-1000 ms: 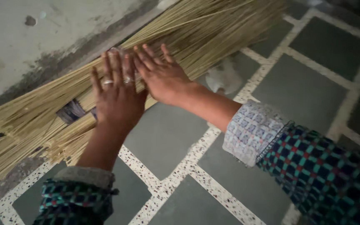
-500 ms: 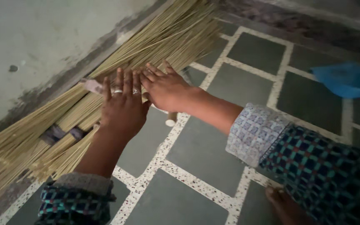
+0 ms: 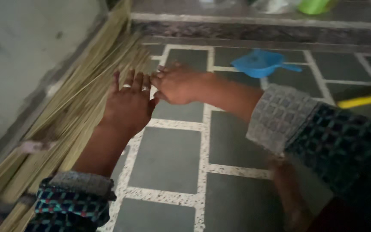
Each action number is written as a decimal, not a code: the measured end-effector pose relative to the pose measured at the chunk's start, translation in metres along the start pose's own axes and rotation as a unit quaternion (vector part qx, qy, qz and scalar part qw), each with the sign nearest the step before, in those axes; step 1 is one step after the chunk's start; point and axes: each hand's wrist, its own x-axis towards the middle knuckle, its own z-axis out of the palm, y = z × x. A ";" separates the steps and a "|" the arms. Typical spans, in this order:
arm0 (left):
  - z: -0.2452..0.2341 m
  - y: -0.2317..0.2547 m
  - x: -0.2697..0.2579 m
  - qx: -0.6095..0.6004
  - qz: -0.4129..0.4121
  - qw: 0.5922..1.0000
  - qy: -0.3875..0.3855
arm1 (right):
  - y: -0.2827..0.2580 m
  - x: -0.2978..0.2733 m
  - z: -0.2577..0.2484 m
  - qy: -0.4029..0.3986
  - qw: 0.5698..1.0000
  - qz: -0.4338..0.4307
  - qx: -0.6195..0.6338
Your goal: The person bundles thin sticks together, wraps them with cloth strips, and secures them to wooden handles by hand to assemble brooms while sitting on a tiled floor.
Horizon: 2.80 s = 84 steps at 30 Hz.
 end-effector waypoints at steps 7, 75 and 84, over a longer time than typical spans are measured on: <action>-0.030 0.054 0.075 -0.045 0.102 0.994 0.011 | 0.067 -0.079 -0.007 0.011 0.999 0.038 -0.029; -0.063 0.663 0.192 -0.193 0.269 0.902 -0.276 | 0.301 -0.584 0.306 0.030 0.912 0.392 0.120; -0.071 0.661 0.191 -0.203 0.241 0.903 -0.293 | 0.291 -0.656 0.372 -0.124 0.816 0.559 0.083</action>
